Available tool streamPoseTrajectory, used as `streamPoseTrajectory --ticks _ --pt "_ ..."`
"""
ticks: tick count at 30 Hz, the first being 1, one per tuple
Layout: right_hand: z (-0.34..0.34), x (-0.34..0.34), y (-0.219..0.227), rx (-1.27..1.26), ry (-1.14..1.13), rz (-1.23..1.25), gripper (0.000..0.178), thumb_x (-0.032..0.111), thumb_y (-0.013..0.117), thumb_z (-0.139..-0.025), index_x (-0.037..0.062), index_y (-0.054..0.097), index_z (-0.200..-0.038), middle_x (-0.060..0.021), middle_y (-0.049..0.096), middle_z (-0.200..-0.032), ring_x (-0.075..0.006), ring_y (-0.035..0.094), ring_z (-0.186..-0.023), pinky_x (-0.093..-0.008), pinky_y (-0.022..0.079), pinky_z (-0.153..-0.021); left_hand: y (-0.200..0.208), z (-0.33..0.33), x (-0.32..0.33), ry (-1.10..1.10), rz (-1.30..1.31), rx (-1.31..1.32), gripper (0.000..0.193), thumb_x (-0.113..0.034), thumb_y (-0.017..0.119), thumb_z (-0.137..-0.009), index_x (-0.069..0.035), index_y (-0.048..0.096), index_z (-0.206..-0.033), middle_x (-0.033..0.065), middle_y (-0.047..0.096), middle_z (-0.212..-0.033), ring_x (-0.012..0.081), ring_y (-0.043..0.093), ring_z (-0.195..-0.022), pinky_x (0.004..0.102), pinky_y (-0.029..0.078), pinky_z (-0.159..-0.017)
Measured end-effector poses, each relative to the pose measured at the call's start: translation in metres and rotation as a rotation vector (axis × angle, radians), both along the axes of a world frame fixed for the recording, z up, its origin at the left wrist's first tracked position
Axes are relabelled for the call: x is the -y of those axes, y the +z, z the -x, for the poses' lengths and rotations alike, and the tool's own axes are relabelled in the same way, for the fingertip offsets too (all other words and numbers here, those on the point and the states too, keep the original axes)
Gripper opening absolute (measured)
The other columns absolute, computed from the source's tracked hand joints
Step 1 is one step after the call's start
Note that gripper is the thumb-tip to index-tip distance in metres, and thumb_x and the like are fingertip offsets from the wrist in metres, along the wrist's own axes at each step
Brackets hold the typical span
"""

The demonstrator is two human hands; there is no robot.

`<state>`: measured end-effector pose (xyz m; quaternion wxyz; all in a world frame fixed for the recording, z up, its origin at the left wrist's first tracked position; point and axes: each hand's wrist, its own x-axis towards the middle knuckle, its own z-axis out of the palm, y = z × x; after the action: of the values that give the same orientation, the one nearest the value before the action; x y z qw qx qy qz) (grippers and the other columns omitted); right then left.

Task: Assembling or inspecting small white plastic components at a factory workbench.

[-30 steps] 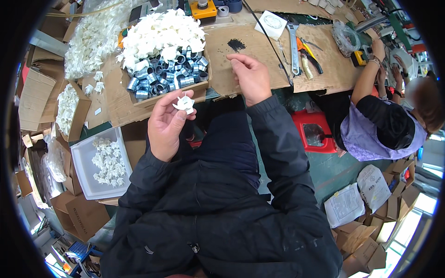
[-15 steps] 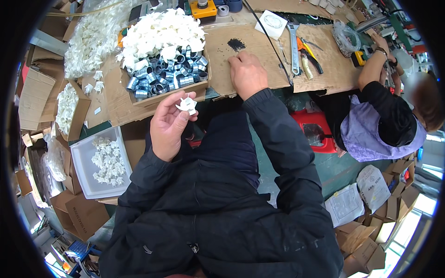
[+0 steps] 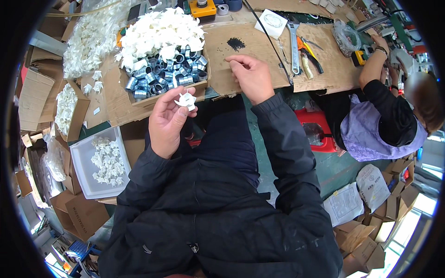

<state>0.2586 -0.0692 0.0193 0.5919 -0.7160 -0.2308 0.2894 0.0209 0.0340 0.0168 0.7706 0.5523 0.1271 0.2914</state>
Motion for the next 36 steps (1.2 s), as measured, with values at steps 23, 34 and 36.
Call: streamPoseTrajectory --ticks 23,34,36 --pt "0.087 0.02 0.023 -0.448 0.257 -0.265 0.021 0.008 0.063 -0.106 -0.0009 0.074 -0.121 -0.0063 0.074 -0.096 -0.0083 0.067 -0.08 -0.0217 0.056 -0.069 0.002 -0.005 0.005 0.014 0.11 0.052 0.045 0.003 0.068 -0.1 0.003 0.053 -0.142 0.019 0.062 -0.142 0.0202 0.065 -0.12 0.0344 0.052 -0.106" --pt "0.09 0.018 0.021 -0.279 0.251 -0.238 0.019 0.005 0.064 -0.104 -0.0034 0.075 -0.117 -0.0065 0.072 -0.108 -0.0119 0.072 -0.086 -0.0231 0.058 -0.071 0.002 -0.003 0.005 0.005 0.117 0.04 0.045 0.003 0.069 -0.1 0.003 0.053 -0.142 0.0193 0.063 -0.141 0.0203 0.065 -0.122 0.0343 0.052 -0.107" --pt "0.09 0.018 0.021 -0.271 0.249 -0.241 0.018 0.005 0.064 -0.104 -0.0033 0.075 -0.116 -0.0067 0.072 -0.108 -0.012 0.072 -0.086 -0.023 0.058 -0.071 0.002 -0.004 0.005 0.007 0.119 0.038 0.045 0.003 0.069 -0.1 0.003 0.053 -0.142 0.0193 0.063 -0.141 0.0203 0.065 -0.122 0.0343 0.052 -0.107"
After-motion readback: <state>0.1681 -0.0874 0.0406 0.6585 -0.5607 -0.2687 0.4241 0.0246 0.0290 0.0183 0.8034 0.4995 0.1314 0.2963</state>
